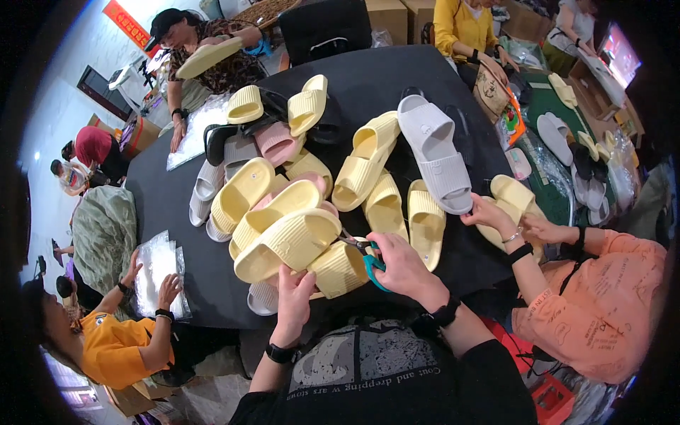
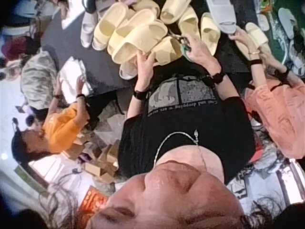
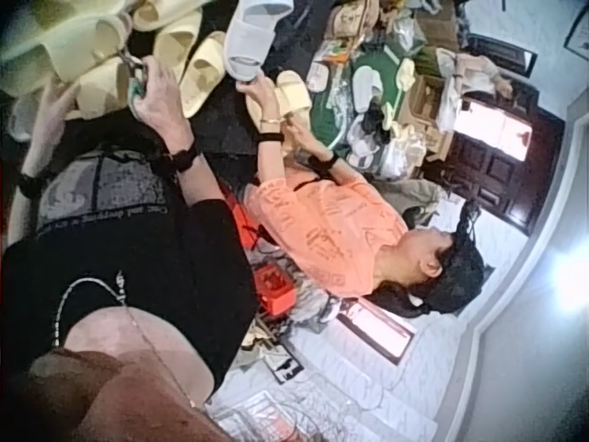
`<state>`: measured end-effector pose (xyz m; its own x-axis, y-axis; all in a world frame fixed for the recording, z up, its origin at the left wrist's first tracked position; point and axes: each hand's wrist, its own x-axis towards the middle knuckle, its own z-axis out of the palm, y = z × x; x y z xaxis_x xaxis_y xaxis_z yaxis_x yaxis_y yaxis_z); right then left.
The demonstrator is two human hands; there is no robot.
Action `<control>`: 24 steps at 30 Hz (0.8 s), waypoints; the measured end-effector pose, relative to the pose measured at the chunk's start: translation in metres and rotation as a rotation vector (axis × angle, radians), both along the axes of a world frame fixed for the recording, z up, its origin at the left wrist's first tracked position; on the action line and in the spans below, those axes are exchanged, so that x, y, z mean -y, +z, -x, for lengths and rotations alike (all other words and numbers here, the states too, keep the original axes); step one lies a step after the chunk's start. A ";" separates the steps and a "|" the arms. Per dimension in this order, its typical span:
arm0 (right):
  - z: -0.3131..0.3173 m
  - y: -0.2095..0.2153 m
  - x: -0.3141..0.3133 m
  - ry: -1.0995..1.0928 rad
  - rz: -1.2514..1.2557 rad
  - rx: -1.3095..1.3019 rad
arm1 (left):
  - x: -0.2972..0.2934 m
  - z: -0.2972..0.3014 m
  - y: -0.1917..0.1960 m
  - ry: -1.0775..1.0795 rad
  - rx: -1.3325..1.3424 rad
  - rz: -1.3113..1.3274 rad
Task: Using scissors to trim excess material or threads from mass-produced plastic slides/sandals.
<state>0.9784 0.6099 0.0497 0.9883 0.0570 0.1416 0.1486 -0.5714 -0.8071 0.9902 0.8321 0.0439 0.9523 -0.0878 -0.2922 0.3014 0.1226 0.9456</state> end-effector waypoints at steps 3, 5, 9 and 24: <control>-0.008 -0.006 0.000 0.058 0.129 0.158 | -0.002 0.004 -0.008 -0.050 -0.010 0.001; -0.011 -0.006 -0.002 0.063 0.113 0.136 | -0.002 0.004 -0.011 -0.081 -0.028 -0.013; -0.013 -0.015 -0.009 0.030 0.026 0.104 | 0.006 0.008 -0.011 -0.166 -0.072 0.069; -0.016 -0.042 0.014 -0.269 -0.562 -0.035 | 0.026 0.001 0.004 -0.359 -0.012 -0.053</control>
<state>0.9946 0.5958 0.0082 0.9624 -0.2680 0.0448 0.0264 -0.0721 -0.9970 0.9887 0.8064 0.0483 0.8598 -0.4009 -0.3163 0.3277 -0.0419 0.9438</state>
